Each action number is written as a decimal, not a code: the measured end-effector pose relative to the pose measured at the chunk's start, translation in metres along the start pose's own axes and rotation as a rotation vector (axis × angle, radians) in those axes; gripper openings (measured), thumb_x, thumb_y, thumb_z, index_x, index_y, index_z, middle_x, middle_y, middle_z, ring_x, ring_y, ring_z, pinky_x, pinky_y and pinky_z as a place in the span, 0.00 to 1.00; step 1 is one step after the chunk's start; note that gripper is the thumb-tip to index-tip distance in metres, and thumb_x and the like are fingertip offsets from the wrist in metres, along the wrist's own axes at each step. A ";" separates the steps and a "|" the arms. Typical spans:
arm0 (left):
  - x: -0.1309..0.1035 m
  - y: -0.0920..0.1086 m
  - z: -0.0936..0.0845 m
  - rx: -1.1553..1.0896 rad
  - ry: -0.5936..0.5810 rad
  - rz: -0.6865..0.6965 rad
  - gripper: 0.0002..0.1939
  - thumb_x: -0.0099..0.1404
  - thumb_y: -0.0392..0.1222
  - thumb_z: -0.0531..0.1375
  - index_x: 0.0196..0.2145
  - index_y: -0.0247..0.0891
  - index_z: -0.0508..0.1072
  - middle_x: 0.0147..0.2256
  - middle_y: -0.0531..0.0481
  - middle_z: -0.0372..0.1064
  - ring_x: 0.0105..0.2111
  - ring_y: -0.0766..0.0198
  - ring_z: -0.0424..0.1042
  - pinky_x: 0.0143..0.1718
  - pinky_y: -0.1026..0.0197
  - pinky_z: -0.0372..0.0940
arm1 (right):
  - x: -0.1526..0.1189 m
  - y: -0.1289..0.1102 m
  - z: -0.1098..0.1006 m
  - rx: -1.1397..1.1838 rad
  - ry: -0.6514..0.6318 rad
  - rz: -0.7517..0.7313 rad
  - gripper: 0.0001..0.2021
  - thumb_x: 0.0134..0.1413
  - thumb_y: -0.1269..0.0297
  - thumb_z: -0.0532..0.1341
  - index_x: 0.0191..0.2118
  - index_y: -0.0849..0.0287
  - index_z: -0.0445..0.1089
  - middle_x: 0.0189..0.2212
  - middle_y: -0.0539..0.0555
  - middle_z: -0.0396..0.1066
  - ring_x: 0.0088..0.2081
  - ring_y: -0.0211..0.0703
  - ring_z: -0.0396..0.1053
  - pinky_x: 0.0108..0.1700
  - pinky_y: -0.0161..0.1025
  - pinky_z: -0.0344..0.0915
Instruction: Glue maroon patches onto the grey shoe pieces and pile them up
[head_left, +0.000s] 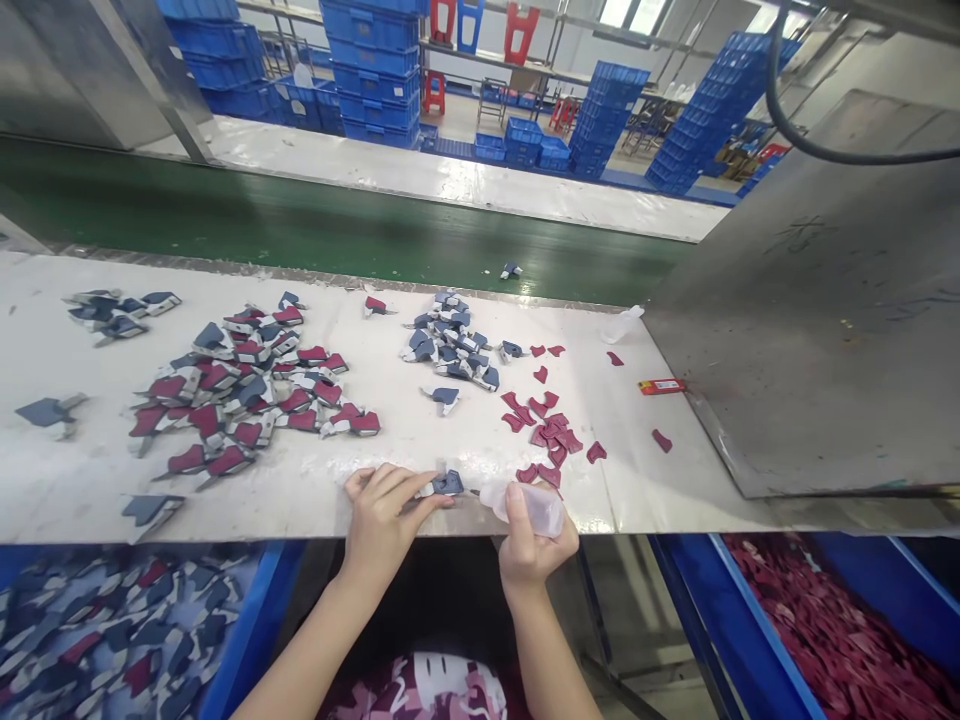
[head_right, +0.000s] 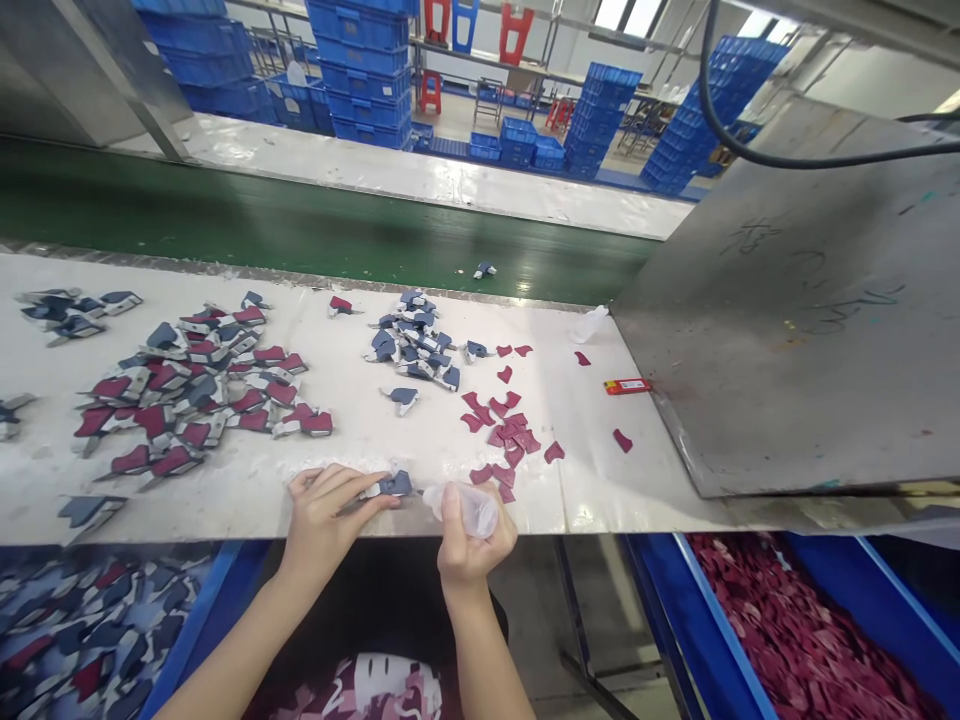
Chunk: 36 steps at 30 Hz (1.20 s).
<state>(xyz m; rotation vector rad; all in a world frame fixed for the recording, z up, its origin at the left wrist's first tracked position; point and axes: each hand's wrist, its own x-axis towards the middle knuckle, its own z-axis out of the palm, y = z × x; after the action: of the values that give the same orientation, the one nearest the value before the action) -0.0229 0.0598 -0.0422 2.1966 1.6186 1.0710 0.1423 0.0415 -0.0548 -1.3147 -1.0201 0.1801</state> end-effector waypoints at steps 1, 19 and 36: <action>0.000 0.000 0.000 -0.001 0.001 -0.002 0.07 0.65 0.47 0.64 0.35 0.44 0.79 0.27 0.54 0.76 0.31 0.60 0.74 0.46 0.51 0.50 | 0.000 -0.001 0.000 0.016 0.003 0.009 0.09 0.54 0.65 0.66 0.26 0.60 0.70 0.20 0.49 0.68 0.22 0.41 0.67 0.26 0.37 0.65; 0.000 0.002 0.002 -0.048 0.067 0.024 0.04 0.63 0.43 0.66 0.35 0.42 0.79 0.27 0.56 0.75 0.30 0.62 0.74 0.45 0.51 0.49 | -0.008 -0.011 0.018 0.037 -0.068 0.043 0.09 0.56 0.60 0.64 0.29 0.60 0.73 0.23 0.54 0.73 0.26 0.44 0.72 0.30 0.41 0.70; -0.001 0.001 0.003 -0.033 0.071 0.054 0.05 0.62 0.43 0.67 0.35 0.41 0.79 0.27 0.56 0.75 0.30 0.62 0.74 0.45 0.51 0.50 | -0.006 -0.010 0.005 0.014 -0.019 0.099 0.09 0.55 0.62 0.65 0.27 0.60 0.72 0.21 0.51 0.70 0.24 0.42 0.70 0.28 0.38 0.66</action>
<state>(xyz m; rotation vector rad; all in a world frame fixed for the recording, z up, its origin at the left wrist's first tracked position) -0.0206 0.0598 -0.0441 2.2165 1.5673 1.1947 0.1312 0.0385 -0.0500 -1.3542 -0.9683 0.2746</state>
